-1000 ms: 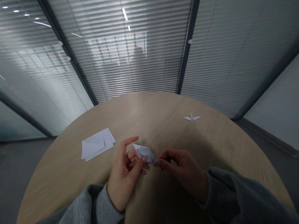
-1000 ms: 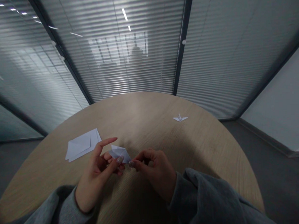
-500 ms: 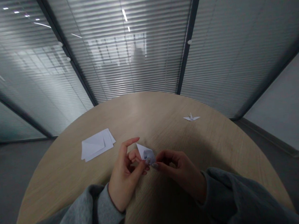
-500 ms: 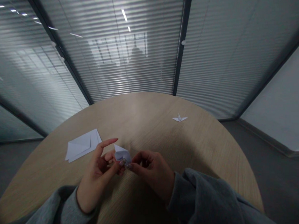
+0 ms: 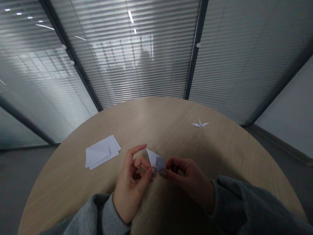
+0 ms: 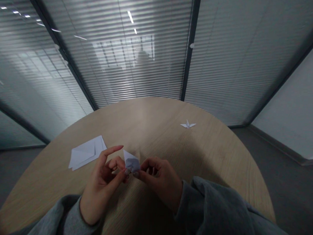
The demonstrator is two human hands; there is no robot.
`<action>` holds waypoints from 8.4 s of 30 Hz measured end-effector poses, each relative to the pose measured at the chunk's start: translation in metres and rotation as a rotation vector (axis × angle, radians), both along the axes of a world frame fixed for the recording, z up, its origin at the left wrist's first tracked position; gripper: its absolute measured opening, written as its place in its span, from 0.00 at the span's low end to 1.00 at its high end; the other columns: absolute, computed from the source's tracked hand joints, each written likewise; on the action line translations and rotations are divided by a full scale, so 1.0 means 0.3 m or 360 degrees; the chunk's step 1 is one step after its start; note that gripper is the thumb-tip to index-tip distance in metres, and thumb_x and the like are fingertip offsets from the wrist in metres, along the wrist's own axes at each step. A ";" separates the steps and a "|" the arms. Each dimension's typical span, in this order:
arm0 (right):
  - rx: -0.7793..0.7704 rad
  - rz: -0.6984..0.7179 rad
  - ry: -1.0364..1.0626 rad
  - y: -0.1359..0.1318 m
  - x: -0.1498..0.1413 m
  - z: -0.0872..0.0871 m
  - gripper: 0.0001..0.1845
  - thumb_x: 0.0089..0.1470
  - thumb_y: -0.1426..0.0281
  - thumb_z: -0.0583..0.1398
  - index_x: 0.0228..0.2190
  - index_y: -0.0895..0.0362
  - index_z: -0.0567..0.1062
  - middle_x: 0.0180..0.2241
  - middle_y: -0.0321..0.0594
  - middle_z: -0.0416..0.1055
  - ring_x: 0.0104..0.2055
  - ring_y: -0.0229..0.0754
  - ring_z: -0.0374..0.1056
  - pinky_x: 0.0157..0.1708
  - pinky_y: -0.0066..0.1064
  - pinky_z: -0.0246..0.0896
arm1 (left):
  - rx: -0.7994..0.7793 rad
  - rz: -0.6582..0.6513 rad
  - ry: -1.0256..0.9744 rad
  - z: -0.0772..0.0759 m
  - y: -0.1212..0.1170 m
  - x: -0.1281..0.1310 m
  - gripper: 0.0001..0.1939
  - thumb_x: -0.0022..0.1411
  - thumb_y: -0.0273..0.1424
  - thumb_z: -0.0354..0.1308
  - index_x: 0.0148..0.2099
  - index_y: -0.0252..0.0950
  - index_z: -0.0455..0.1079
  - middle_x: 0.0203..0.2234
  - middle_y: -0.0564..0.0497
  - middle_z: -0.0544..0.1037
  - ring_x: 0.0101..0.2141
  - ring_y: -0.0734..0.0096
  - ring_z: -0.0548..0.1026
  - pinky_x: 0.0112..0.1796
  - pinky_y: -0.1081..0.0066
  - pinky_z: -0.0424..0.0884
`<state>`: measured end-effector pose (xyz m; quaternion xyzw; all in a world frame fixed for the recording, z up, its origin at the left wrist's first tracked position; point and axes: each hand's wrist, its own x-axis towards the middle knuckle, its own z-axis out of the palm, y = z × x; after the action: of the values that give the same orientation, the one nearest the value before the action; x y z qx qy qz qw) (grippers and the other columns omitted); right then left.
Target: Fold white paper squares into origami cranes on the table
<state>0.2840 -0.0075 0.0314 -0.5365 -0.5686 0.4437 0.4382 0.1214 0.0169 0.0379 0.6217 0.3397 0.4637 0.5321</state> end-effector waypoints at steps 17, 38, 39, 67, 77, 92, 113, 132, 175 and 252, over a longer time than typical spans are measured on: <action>0.0778 -0.0123 -0.0140 -0.012 0.016 0.007 0.05 0.50 0.74 0.58 0.31 0.54 0.72 0.26 0.35 0.72 0.28 0.37 0.66 0.29 0.29 0.59 | 0.0314 -0.0102 0.0200 0.008 -0.001 -0.014 0.23 0.59 0.22 0.54 0.55 0.40 0.57 0.25 0.57 0.67 0.26 0.74 0.67 0.26 0.74 0.64; 0.0764 0.0030 -0.0016 -0.023 0.031 0.006 0.05 0.51 0.66 0.62 0.27 0.55 0.74 0.25 0.38 0.72 0.29 0.41 0.66 0.30 0.33 0.61 | 0.0427 -0.0078 0.0213 0.031 -0.017 -0.023 0.21 0.58 0.20 0.53 0.52 0.41 0.59 0.23 0.59 0.67 0.24 0.76 0.66 0.25 0.75 0.62; 0.0729 0.0027 -0.0005 -0.023 0.030 0.005 0.07 0.51 0.66 0.61 0.26 0.56 0.74 0.25 0.38 0.71 0.29 0.40 0.66 0.30 0.33 0.61 | 0.0414 -0.0096 0.0226 0.031 -0.016 -0.022 0.21 0.58 0.20 0.53 0.52 0.41 0.59 0.23 0.59 0.67 0.24 0.76 0.66 0.26 0.74 0.62; 0.0666 0.0073 0.0138 -0.035 0.014 0.014 0.08 0.49 0.66 0.63 0.32 0.56 0.75 0.26 0.37 0.73 0.29 0.39 0.66 0.30 0.30 0.62 | 0.0221 -0.0230 0.0140 0.013 -0.014 -0.014 0.21 0.59 0.21 0.53 0.53 0.41 0.58 0.25 0.58 0.65 0.24 0.77 0.65 0.25 0.77 0.64; 0.0561 0.0010 0.0101 -0.024 0.017 0.007 0.10 0.50 0.63 0.63 0.24 0.57 0.74 0.23 0.37 0.71 0.27 0.38 0.65 0.29 0.32 0.62 | 0.0366 -0.0233 0.0237 0.020 -0.027 -0.010 0.21 0.58 0.21 0.53 0.53 0.40 0.58 0.24 0.58 0.65 0.24 0.75 0.66 0.26 0.74 0.65; 0.0521 -0.0036 0.0170 -0.020 0.016 -0.001 0.12 0.50 0.63 0.62 0.21 0.57 0.72 0.22 0.37 0.70 0.26 0.39 0.65 0.28 0.32 0.62 | 0.0150 -0.0270 0.0194 -0.007 -0.020 -0.011 0.17 0.59 0.27 0.56 0.49 0.39 0.58 0.25 0.57 0.66 0.26 0.74 0.67 0.28 0.72 0.65; 0.0607 -0.0008 0.0059 -0.029 0.015 0.007 0.07 0.48 0.65 0.62 0.25 0.56 0.72 0.24 0.37 0.68 0.28 0.40 0.63 0.29 0.33 0.60 | 0.0315 -0.0233 0.0536 0.003 -0.009 -0.007 0.14 0.59 0.33 0.54 0.22 0.38 0.60 0.18 0.55 0.62 0.22 0.72 0.61 0.24 0.71 0.59; 0.0572 -0.0051 0.0171 -0.022 0.015 0.002 0.10 0.48 0.63 0.64 0.22 0.56 0.74 0.22 0.37 0.69 0.27 0.39 0.64 0.28 0.32 0.60 | 0.0585 -0.0338 0.0551 0.014 -0.008 -0.007 0.14 0.62 0.28 0.52 0.23 0.37 0.59 0.20 0.53 0.66 0.25 0.71 0.65 0.27 0.72 0.61; 0.0723 -0.0076 -0.0210 -0.020 0.013 0.009 0.08 0.50 0.66 0.62 0.22 0.55 0.73 0.22 0.36 0.71 0.28 0.39 0.63 0.29 0.31 0.58 | 0.0670 -0.0133 0.0747 -0.002 -0.001 -0.005 0.11 0.58 0.28 0.53 0.23 0.37 0.63 0.19 0.54 0.67 0.23 0.71 0.67 0.25 0.72 0.63; 0.0420 -0.0289 0.0378 -0.002 0.019 -0.015 0.09 0.46 0.63 0.65 0.27 0.56 0.78 0.25 0.39 0.76 0.27 0.40 0.72 0.27 0.30 0.66 | 0.0437 -0.0254 0.0758 -0.001 0.007 -0.014 0.17 0.63 0.33 0.48 0.29 0.33 0.74 0.22 0.50 0.72 0.23 0.72 0.68 0.25 0.75 0.64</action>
<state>0.2896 -0.0080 0.0269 -0.4675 -0.5153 0.3841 0.6070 0.1173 0.0191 0.0376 0.8040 0.3392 0.3030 0.3830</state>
